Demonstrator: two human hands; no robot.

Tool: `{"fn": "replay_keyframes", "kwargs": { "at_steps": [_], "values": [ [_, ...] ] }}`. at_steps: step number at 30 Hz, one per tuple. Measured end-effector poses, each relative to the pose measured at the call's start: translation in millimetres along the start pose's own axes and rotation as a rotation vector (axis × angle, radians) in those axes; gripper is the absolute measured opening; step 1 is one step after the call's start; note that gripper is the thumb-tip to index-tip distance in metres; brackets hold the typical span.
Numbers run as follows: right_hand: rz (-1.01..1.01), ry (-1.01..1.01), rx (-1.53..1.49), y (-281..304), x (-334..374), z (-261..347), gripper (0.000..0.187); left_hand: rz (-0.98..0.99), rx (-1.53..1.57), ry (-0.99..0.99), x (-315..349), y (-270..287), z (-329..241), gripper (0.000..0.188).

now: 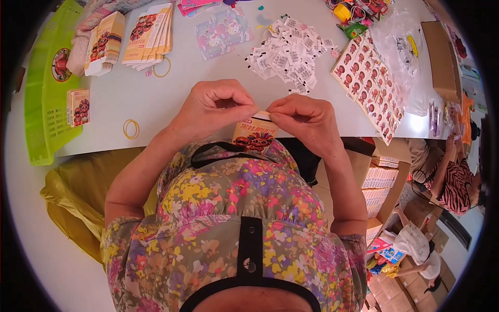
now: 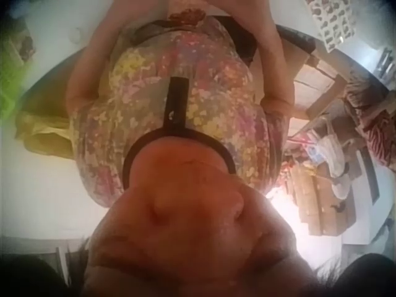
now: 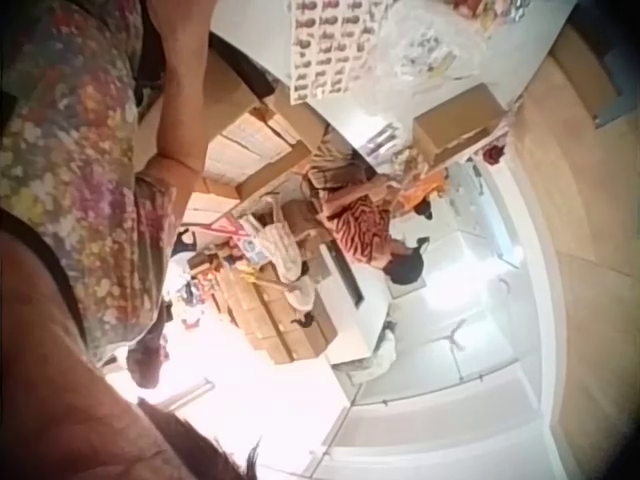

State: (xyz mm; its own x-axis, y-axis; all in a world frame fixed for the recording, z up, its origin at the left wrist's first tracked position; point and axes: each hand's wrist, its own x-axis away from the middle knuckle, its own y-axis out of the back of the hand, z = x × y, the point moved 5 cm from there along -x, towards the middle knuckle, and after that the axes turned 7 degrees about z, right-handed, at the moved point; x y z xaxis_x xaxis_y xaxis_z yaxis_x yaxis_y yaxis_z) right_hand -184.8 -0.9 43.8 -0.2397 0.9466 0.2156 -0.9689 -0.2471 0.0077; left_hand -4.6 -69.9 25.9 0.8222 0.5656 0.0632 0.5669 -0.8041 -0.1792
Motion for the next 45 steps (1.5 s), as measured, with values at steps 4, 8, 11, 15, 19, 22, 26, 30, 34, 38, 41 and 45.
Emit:
{"fn": "replay_keyframes", "kwargs": {
  "at_steps": [4, 8, 11, 15, 19, 22, 26, 30, 34, 38, 41, 45],
  "values": [
    [0.001, 0.053, 0.128, -5, 4, 6, 0.012, -0.019, -0.102, -0.1, 10, -2, -11, 0.01],
    [-0.01, 0.214, 0.479, -24, 21, 17, 0.019, 0.017, -0.256, -0.205, 29, -6, -3, 0.015],
    [-0.082, 0.294, 0.607, -42, 26, 19, 0.025, -0.026, -0.301, -0.246, 35, -12, 8, 0.014],
    [-0.187, 0.174, 0.285, -38, 23, 4, 0.03, -0.114, -0.09, -0.093, 45, -13, 6, 0.029],
    [-0.175, 0.172, 0.191, -56, 10, 14, 0.042, -0.423, 0.03, -0.331, 79, 28, -14, 0.037],
    [-0.151, 0.221, 0.304, -49, 8, 5, 0.044, -0.873, -0.378, -0.127, 143, 106, -58, 0.036],
    [-0.102, 0.286, 0.387, -51, 0, -1, 0.044, -1.235, -1.034, -0.089, 216, 201, -61, 0.041],
    [-0.101, 0.335, 0.467, -53, -4, -1, 0.043, -1.174, -1.623, 0.209, 221, 242, -56, 0.052],
    [-0.157, 0.322, 0.474, -41, -2, -8, 0.035, -0.982, -1.888, 0.301, 214, 252, -34, 0.061],
    [-0.155, 0.317, 0.43, -35, -5, -13, 0.029, -0.991, -1.877, 0.321, 224, 242, -32, 0.066],
    [-0.149, 0.387, 0.538, -33, -1, -19, 0.036, -0.927, -1.686, 0.266, 213, 240, -43, 0.064],
    [-0.129, 0.374, 0.569, -34, -5, -16, 0.027, -0.833, -1.786, 0.216, 227, 250, -27, 0.064]
  ]
}}
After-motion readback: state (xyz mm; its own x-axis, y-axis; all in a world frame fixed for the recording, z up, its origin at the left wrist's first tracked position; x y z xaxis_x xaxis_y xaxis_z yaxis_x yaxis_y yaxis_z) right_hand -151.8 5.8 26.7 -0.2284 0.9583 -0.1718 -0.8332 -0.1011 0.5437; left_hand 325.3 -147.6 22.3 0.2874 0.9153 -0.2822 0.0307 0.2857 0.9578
